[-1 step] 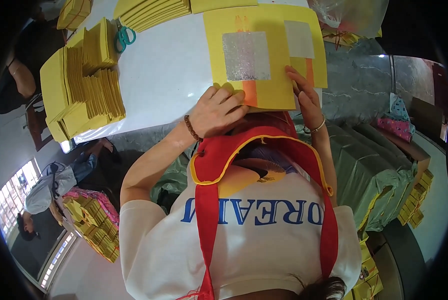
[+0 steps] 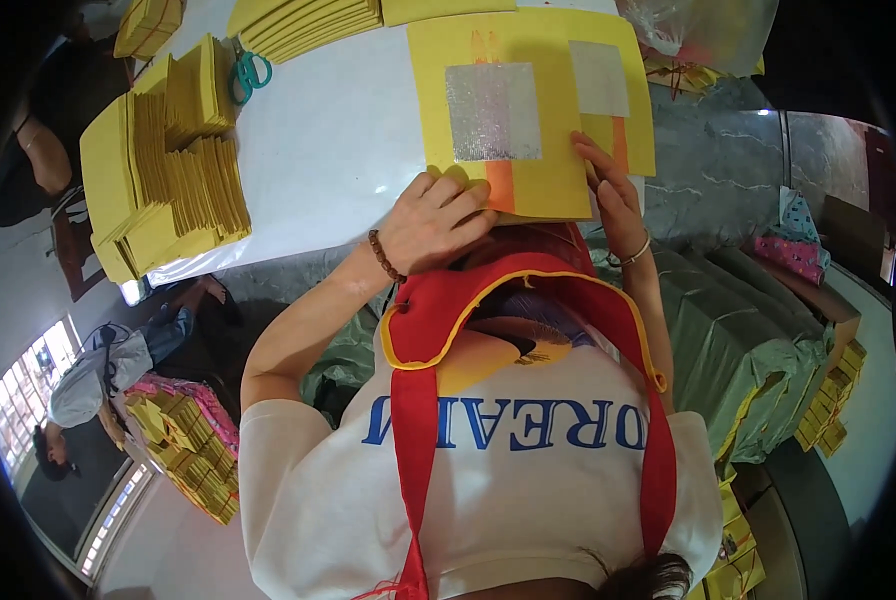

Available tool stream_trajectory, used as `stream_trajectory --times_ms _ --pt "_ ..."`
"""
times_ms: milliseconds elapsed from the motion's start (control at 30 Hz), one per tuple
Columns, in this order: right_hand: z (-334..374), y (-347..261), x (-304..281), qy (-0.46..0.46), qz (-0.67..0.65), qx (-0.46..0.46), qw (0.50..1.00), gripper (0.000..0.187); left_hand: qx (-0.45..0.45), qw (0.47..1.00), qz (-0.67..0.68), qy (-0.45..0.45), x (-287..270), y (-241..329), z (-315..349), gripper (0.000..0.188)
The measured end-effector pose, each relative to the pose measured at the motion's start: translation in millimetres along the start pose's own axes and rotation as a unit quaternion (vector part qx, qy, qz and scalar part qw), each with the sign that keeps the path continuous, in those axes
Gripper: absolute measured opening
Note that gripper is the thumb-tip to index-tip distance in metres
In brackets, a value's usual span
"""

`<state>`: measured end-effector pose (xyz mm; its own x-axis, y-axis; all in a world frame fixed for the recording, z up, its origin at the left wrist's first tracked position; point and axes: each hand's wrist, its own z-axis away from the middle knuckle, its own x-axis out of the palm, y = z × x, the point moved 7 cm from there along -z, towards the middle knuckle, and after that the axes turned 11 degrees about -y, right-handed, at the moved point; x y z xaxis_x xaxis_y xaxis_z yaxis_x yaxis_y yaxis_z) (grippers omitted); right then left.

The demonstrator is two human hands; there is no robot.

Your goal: Folding and stacking yellow joss paper sheets with metallic foil squares at a workstation.

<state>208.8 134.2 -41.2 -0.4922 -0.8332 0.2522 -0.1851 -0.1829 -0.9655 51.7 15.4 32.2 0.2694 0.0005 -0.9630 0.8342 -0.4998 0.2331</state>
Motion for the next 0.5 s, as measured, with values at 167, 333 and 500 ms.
stream_trajectory --times_ms 167,333,500 --pt "0.8 6.6 -5.9 0.067 0.002 0.040 0.997 0.037 0.007 0.999 -0.004 0.052 -5.8 -2.0 -2.3 0.023" --pt "-1.0 7.6 -4.8 0.078 -0.021 0.045 0.996 0.039 -0.070 0.972 0.220 0.048 -10.2 -22.5 -3.8 0.013" --pt "-0.9 5.6 -5.4 0.069 0.011 0.027 0.997 0.042 -0.140 0.920 0.366 -0.011 -2.4 -41.0 -5.2 0.011"
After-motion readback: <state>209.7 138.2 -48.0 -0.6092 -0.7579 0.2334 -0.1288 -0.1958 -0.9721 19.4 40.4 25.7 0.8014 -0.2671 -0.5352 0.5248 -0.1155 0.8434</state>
